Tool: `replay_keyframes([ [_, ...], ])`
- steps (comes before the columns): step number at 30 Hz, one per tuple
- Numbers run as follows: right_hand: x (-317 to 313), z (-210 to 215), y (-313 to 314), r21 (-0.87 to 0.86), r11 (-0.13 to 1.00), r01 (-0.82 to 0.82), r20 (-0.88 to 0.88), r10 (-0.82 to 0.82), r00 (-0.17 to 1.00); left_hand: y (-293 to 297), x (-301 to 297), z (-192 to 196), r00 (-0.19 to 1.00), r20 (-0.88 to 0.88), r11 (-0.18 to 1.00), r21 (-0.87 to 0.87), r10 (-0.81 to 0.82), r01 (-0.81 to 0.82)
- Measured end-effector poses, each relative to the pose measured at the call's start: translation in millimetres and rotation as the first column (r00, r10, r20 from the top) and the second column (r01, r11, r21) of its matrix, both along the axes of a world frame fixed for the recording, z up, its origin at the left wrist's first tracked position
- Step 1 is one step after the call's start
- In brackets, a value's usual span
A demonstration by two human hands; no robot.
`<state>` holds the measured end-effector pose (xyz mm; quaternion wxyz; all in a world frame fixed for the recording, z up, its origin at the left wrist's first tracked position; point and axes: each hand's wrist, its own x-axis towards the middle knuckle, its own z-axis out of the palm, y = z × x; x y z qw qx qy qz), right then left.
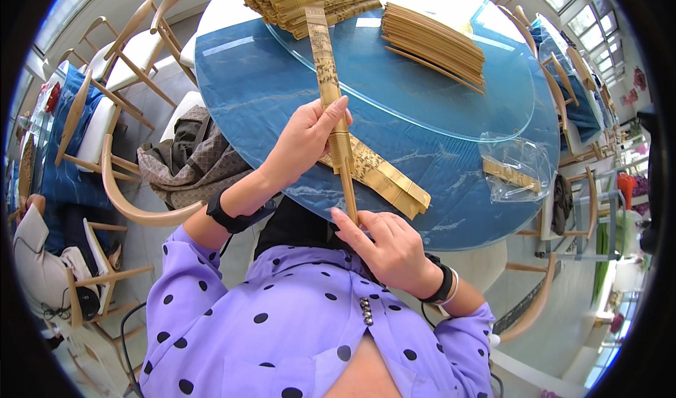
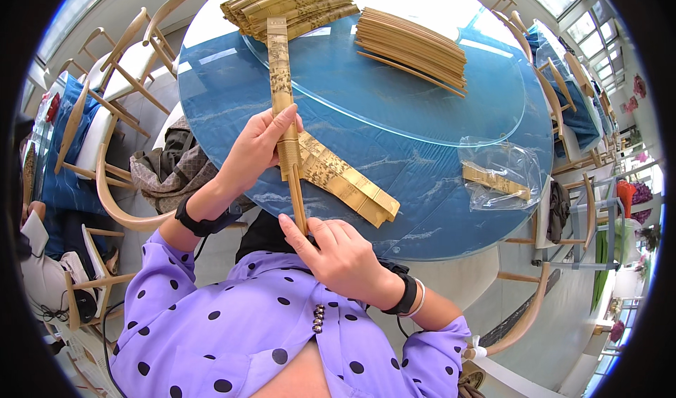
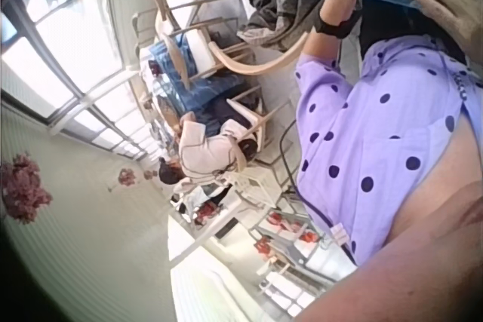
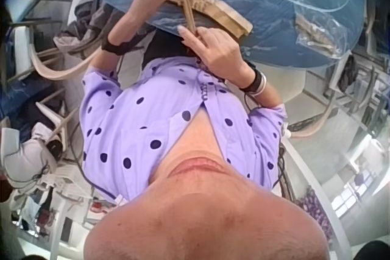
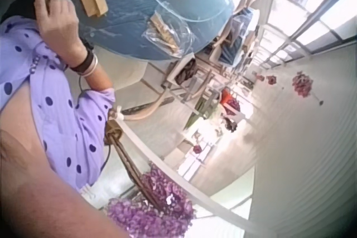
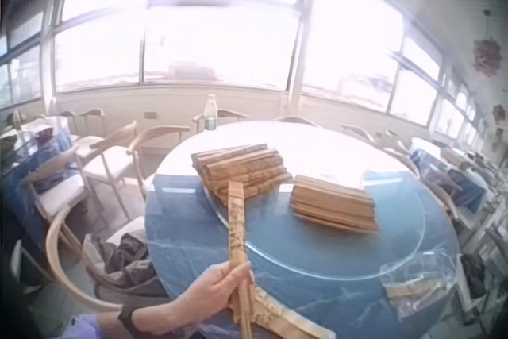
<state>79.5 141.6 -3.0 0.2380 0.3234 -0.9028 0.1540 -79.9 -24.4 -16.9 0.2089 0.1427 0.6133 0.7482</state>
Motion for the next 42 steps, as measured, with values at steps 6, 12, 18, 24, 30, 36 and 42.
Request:
replay_keyframes([
  [6, -6, 16, 2, -0.238, 0.964, -0.115, 0.106, 0.144, 0.984, 8, 12, 3, 0.981, -0.131, 0.984, 0.124, 0.145, -0.128],
  [12, -10, 19, 4, -0.12, 0.983, -0.137, 0.061, 0.145, 0.988, -3, 18, 18, 0.992, -0.112, 0.997, 0.047, 0.061, -0.056],
  [18, -18, 18, -1, -0.057, 0.992, -0.115, -0.036, 0.113, 0.993, 3, 16, 15, 0.945, -0.302, 0.992, 0.031, 0.124, -0.12],
  [24, -25, 28, 3, -0.156, 0.981, -0.117, -0.018, 0.116, 0.993, 1, 17, 17, 0.965, -0.213, 0.988, 0.063, 0.15, -0.14],
  [30, -28, 27, 6, -0.002, 0.996, -0.087, -0.101, 0.086, 0.991, 0, 16, 19, 0.963, -0.22, 0.987, 0.013, 0.157, -0.158],
  [36, -37, 24, 6, -0.048, 0.998, -0.033, -0.237, 0.021, 0.971, 8, 28, 19, 0.945, -0.303, 0.991, -0.016, 0.123, -0.135],
  [42, -39, 32, 4, -0.077, 0.997, -0.021, -0.183, 0.007, 0.983, 5, 26, 16, 0.961, -0.236, 0.988, -0.023, 0.141, -0.15],
])
